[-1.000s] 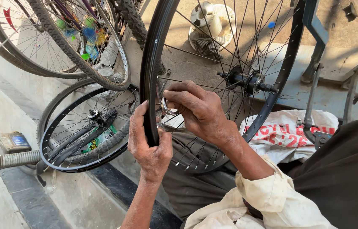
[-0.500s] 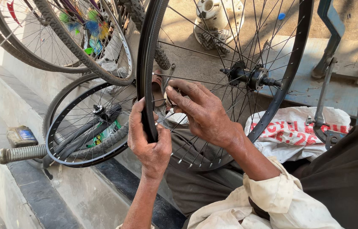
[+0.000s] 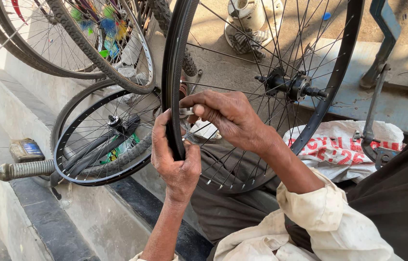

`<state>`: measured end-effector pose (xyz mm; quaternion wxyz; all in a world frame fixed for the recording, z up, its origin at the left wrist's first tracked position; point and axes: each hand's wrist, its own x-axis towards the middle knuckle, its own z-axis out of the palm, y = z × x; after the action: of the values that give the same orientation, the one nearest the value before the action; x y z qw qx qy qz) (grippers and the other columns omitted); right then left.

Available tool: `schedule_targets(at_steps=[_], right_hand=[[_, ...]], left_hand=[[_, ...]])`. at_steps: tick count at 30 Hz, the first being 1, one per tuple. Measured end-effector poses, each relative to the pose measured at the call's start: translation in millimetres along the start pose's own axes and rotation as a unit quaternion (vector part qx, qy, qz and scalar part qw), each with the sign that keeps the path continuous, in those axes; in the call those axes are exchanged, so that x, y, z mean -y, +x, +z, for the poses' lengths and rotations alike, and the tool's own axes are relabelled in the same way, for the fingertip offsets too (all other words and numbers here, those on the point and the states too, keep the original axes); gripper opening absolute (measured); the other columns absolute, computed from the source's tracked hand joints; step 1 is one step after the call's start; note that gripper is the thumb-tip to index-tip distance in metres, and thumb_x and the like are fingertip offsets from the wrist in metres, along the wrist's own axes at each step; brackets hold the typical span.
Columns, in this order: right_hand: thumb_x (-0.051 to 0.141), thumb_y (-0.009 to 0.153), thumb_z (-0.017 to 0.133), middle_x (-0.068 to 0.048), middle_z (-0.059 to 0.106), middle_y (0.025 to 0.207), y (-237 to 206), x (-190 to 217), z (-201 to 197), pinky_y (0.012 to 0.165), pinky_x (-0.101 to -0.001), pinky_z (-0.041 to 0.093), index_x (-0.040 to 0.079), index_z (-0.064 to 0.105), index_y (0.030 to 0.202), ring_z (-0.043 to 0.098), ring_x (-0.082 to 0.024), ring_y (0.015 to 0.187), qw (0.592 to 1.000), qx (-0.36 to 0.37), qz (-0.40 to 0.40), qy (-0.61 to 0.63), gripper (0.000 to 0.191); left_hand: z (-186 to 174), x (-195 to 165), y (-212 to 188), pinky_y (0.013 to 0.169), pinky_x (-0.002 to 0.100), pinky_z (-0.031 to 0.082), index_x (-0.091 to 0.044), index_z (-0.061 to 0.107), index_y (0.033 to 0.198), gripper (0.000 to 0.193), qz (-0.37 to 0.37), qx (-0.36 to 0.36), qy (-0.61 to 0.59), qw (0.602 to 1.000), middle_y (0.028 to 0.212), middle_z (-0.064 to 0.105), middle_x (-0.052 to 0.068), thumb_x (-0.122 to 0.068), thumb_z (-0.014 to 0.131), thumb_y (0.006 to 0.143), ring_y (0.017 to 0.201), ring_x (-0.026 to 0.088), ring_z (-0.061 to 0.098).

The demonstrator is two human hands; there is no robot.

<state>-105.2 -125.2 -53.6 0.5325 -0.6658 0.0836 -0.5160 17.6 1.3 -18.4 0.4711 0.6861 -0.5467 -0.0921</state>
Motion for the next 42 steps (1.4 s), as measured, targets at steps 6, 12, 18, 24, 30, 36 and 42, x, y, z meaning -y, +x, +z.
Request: schedule_targets(at_steps=[6, 12, 18, 24, 30, 36, 42], right_hand=[[0.026, 0.106, 0.057, -0.006, 0.074, 0.097, 1.0, 1.6, -4.0, 0.073, -0.0282, 0.065, 0.002, 0.07, 0.121, 0.078, -0.014, 0.083, 0.991, -0.004, 0.089, 0.095, 0.031], [0.025, 0.107, 0.058, -0.005, 0.074, 0.1, -1.4, 6.5, -4.2, 0.078, -0.0278, 0.066, 0.003, 0.069, 0.122, 0.078, -0.013, 0.089, 0.988, -0.024, 0.085, 0.127, 0.028], [0.02, 0.102, 0.068, -0.01, 0.073, 0.12, -9.1, 12.5, -1.5, 0.091, -0.0317, 0.065, 0.005, 0.07, 0.116, 0.074, -0.018, 0.109, 0.997, -0.056, -0.001, 0.058, 0.021], [0.017, 0.096, 0.076, -0.011, 0.073, 0.122, -9.9, 15.7, 2.5, 0.09, -0.0325, 0.063, 0.006, 0.067, 0.106, 0.075, -0.021, 0.11, 0.998, -0.059, -0.02, -0.018, 0.017], [0.005, 0.087, 0.077, -0.01, 0.072, 0.11, -5.2, 23.8, 13.6, 0.082, -0.0322, 0.063, 0.002, 0.058, 0.132, 0.075, -0.019, 0.099, 0.995, -0.072, 0.052, -0.054, 0.048], [-0.001, 0.088, 0.077, -0.005, 0.07, 0.099, 4.7, 26.9, 20.2, 0.077, -0.0333, 0.06, 0.004, 0.064, 0.133, 0.067, -0.015, 0.089, 0.992, -0.054, 0.103, -0.039, 0.047], [0.011, 0.083, 0.084, -0.005, 0.067, 0.108, -10.1, 32.0, 15.8, 0.083, -0.0275, 0.056, 0.004, 0.061, 0.136, 0.062, -0.01, 0.093, 0.99, -0.109, 0.089, 0.034, 0.058]], left_hand=[[-0.3, -1.3, -0.2, 0.082, 0.024, 0.056, -0.003, 0.048, 0.149, 0.07, 0.053, 0.005, 0.04, 0.998, 0.132, 0.059, 0.009, 0.007, 0.056, 0.08, 0.102, 0.012, 0.062], [0.5, -4.9, 2.8, 0.077, 0.022, 0.057, -0.004, 0.048, 0.149, 0.071, 0.063, 0.015, 0.025, 0.998, 0.133, 0.058, 0.01, 0.009, 0.057, 0.08, 0.103, 0.013, 0.064], [0.6, -8.9, 5.7, 0.084, 0.024, 0.058, -0.004, 0.048, 0.151, 0.071, 0.081, 0.022, 0.036, 0.996, 0.133, 0.06, 0.009, 0.009, 0.056, 0.081, 0.11, 0.014, 0.066], [-0.4, -11.0, 4.4, 0.085, 0.028, 0.057, -0.004, 0.049, 0.149, 0.069, 0.081, 0.009, 0.053, 0.995, 0.13, 0.061, 0.01, 0.008, 0.057, 0.081, 0.105, 0.015, 0.065], [-1.9, -15.3, 2.5, 0.086, 0.032, 0.059, -0.005, 0.049, 0.15, 0.069, 0.099, 0.011, 0.064, 0.993, 0.121, 0.061, 0.009, 0.005, 0.054, 0.083, 0.104, 0.019, 0.068], [2.4, -23.1, 1.8, 0.087, 0.033, 0.058, -0.004, 0.051, 0.149, 0.069, 0.124, -0.009, 0.106, 0.987, 0.114, 0.063, 0.01, 0.005, 0.057, 0.081, 0.095, 0.021, 0.066], [2.4, -24.9, 1.7, 0.09, 0.033, 0.06, -0.002, 0.052, 0.149, 0.067, 0.114, -0.018, 0.079, 0.99, 0.129, 0.065, 0.014, 0.006, 0.056, 0.082, 0.106, 0.022, 0.071]])
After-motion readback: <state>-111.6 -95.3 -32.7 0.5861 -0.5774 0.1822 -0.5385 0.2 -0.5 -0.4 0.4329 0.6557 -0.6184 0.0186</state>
